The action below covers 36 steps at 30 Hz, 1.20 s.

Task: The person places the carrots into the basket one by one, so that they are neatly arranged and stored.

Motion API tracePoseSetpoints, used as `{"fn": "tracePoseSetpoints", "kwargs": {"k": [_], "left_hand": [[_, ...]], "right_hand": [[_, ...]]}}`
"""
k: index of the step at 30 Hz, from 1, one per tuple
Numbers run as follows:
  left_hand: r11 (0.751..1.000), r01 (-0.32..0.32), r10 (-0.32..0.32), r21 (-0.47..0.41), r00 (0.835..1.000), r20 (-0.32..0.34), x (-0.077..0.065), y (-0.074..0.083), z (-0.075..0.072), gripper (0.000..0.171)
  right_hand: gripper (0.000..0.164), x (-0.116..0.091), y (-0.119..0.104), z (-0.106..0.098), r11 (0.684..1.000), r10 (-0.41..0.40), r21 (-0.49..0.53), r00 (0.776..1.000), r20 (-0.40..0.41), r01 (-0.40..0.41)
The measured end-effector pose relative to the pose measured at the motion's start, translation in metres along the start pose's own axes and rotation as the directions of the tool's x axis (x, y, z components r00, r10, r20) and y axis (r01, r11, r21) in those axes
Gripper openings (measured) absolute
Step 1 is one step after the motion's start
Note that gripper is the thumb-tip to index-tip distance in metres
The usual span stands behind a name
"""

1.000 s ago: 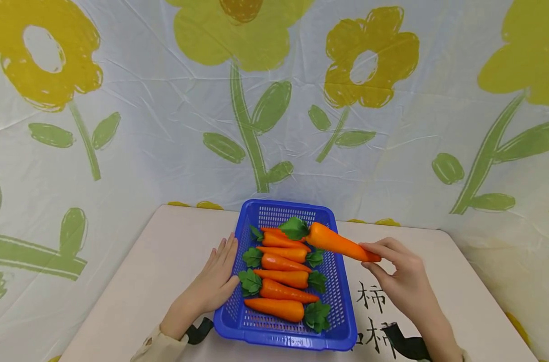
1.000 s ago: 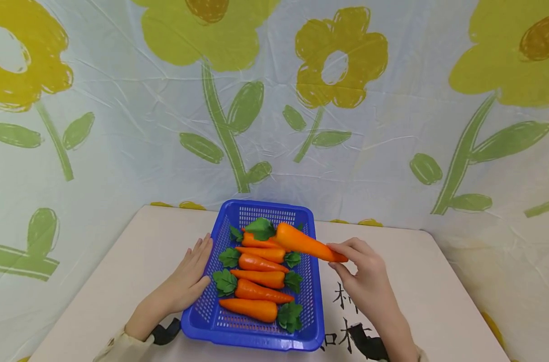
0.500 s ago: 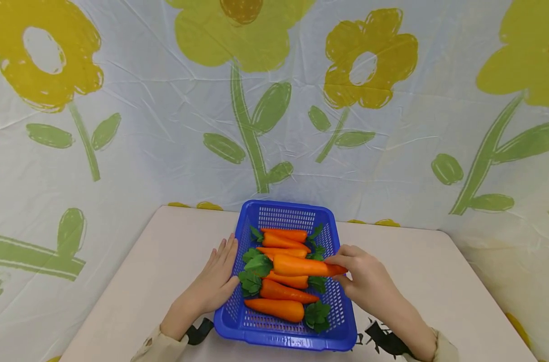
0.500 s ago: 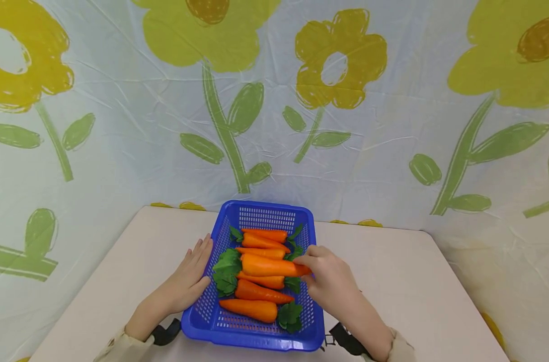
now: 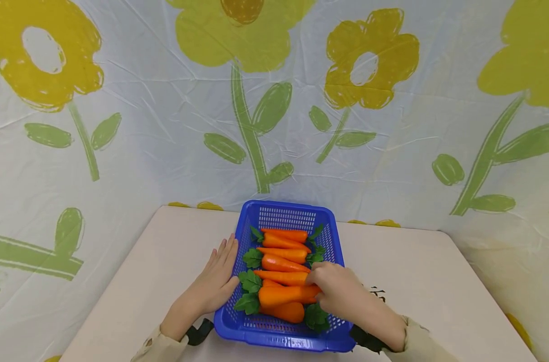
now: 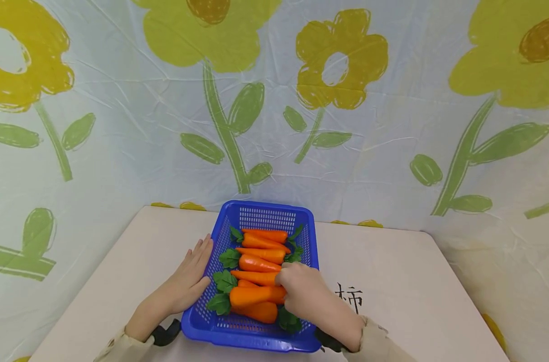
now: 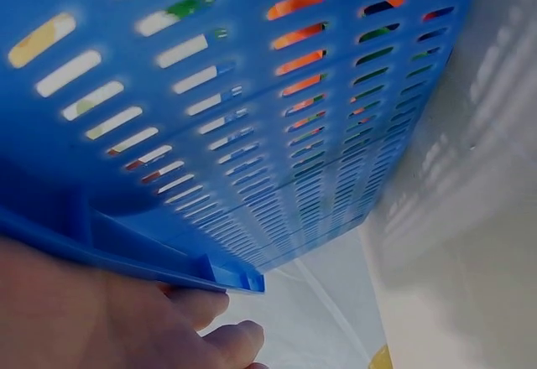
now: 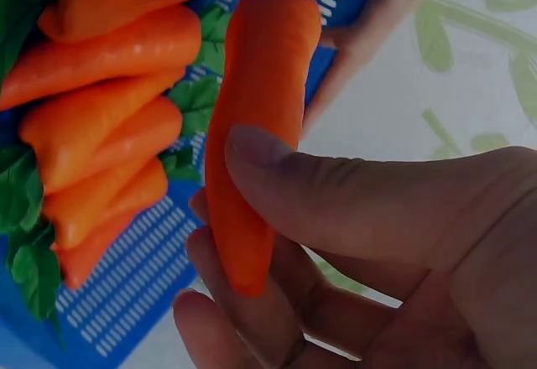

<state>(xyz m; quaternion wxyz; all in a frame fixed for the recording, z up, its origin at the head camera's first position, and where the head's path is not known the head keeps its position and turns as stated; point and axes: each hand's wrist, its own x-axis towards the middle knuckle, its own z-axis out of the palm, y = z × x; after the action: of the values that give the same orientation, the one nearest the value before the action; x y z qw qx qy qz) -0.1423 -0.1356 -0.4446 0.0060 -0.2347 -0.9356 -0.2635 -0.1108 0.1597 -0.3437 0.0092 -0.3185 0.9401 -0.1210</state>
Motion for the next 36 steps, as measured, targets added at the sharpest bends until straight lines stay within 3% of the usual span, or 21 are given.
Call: {"fn": "tracePoseSetpoints", "kwargs": {"k": [8, 15, 26, 30, 36], "left_hand": [[1.000, -0.001, 0.001, 0.012, 1.000, -0.007, -0.001, 0.002, -0.001, 0.075], [1.000, 0.002, -0.001, 0.024, 1.000, -0.026, -0.002, 0.006, -0.003, 0.074], [0.997, 0.020, -0.021, 0.079, 1.000, 0.010, 0.000, 0.007, -0.003, 0.074], [0.994, 0.014, -0.017, 0.108, 1.000, 0.023, 0.001, 0.008, -0.004, 0.075], [0.995, 0.014, -0.017, 0.099, 0.999, 0.029, 0.001, 0.008, -0.004, 0.076]], "right_hand": [[0.019, 0.012, -0.004, 0.015, 0.997, -0.027, 0.078, 0.992, 0.126, 0.017], [0.012, 0.018, -0.007, 0.024, 0.991, 0.010, 0.124, 0.956, 0.293, -0.048], [0.030, 0.025, -0.001, 0.036, 0.985, 0.121, 0.060, 0.900, 0.418, -0.160], [0.033, 0.028, 0.002, 0.042, 0.977, 0.173, 0.029, 0.867, 0.466, -0.211], [0.035, 0.032, -0.001, 0.054, 0.981, 0.193, -0.107, 0.823, 0.534, -0.160]]}}
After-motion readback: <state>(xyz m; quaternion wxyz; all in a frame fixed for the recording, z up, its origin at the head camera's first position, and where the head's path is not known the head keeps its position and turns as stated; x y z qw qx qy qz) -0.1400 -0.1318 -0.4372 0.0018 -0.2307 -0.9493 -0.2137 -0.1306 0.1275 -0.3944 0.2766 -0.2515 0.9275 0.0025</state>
